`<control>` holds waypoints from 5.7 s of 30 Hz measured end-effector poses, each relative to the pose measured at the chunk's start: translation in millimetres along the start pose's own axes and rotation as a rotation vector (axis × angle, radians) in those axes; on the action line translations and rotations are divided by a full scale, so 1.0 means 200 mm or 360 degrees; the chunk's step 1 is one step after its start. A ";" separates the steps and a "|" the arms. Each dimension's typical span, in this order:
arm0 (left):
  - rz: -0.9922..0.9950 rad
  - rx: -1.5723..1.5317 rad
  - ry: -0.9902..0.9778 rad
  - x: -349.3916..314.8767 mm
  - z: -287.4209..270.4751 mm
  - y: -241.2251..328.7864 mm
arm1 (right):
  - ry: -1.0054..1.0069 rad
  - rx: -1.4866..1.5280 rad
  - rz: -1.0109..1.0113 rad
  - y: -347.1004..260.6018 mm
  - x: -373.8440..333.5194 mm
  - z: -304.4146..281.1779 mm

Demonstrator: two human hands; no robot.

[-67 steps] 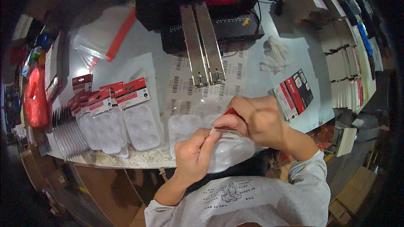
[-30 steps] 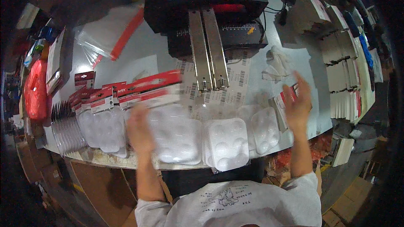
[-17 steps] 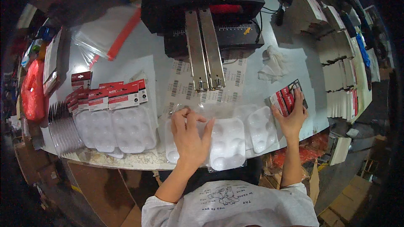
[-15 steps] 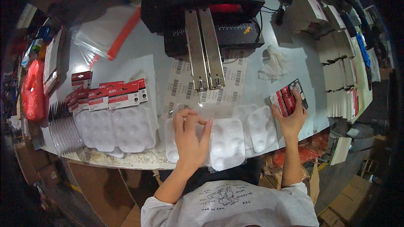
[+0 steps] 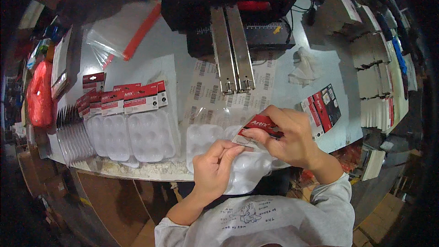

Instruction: The person repeatedly picks plastic mixing palettes and inserts them into clear plastic packaging with red Artix labels. They then place the packaged items into a cardboard box. The process is repeated multiple times throughout the clip.

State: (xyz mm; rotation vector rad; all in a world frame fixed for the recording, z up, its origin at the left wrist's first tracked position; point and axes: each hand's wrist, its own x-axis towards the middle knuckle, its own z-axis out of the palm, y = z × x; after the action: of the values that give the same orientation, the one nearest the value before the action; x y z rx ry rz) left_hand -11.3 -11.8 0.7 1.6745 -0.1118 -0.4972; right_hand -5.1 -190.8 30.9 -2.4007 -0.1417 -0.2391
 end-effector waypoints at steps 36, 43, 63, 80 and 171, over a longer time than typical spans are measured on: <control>-0.0055 -0.0162 0.0526 0.17 -0.01 -0.16 | -0.0346 0.1915 0.1352 0.26 -0.14 0.12; 0.0105 -0.0391 0.0573 0.20 -0.01 -0.15 | -0.0139 0.1576 0.1076 0.20 -0.12 0.10; 0.0238 -0.0112 0.0605 0.41 0.00 -0.28 | 0.0030 0.1441 0.0933 0.33 0.00 0.24; 0.0490 0.1393 0.0353 0.13 -0.05 -0.24 | 0.0406 -0.1008 0.0973 0.74 -0.58 -0.06; 0.0260 0.1701 0.1082 0.19 -0.50 -0.08 | 0.0334 -0.0808 0.1000 0.74 -0.57 -0.16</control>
State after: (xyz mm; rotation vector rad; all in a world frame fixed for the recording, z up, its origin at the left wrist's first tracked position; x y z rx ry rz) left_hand 58.2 68.4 -16.7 2.7538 -0.0022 0.3703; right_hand -96.1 -326.0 -65.6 -2.7439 0.8496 -0.2457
